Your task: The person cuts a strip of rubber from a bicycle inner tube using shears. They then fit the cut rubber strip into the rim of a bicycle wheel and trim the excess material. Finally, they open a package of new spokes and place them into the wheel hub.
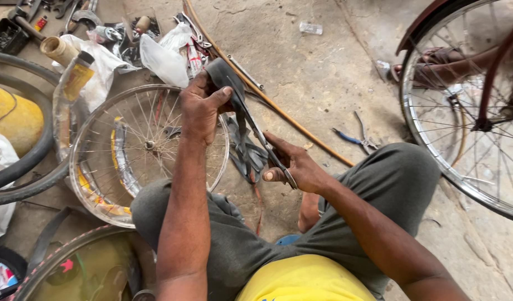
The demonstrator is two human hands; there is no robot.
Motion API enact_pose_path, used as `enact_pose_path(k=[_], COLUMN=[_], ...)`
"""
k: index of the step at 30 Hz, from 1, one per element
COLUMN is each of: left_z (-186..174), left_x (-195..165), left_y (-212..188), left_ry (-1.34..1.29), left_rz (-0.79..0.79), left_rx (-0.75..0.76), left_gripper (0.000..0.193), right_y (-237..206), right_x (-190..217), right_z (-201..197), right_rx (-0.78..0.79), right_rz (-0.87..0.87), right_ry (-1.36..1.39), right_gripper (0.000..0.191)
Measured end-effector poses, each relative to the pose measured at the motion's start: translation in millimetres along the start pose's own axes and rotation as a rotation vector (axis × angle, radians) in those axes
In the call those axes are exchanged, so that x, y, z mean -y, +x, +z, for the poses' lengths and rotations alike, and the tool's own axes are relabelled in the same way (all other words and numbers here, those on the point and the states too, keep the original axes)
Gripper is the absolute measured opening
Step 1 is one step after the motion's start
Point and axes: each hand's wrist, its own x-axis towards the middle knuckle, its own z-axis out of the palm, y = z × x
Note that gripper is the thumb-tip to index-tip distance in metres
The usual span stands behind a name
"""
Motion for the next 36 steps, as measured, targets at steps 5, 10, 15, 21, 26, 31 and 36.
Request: enact_pose_path(k=[5,10,15,21,26,31,36], left_z=[-4,-10,-14,-10,3,7,-4], left_x=[12,16,13,13,14,12,5], left_y=[7,12,15,17,12,6,7], left_ry=[0.021,0.025,0.029,0.024,0.108,0.096,0.086], left_rz=[-0.029,-0.04,-0.057,-0.096,-0.208,-0.251,-0.301], left_rx=[0.101,0.122,0.087,0.07,0.15,0.177,0.188], left_gripper=[0.045,0.051,0.057,0.063,0.066,0.085,0.092], right_y=[4,10,11,8,9,8,8], right_x=[-7,-12,-14,-18,-26,-24,-16], right_z=[-1,-4,-7,-13,-13,-12,-10], right_rx=[0.07,0.085,0.107,0.08,0.019,-0.034,0.001], right_rz=[0.17,0.182,0.051,0.071,0.071,0.087,0.099], right_ry=[0.026,0.061,0.372,0.349,0.323,0.176,0.125], right_gripper=[0.133,0.129,0.117,0.124,0.123,0.124,0.123])
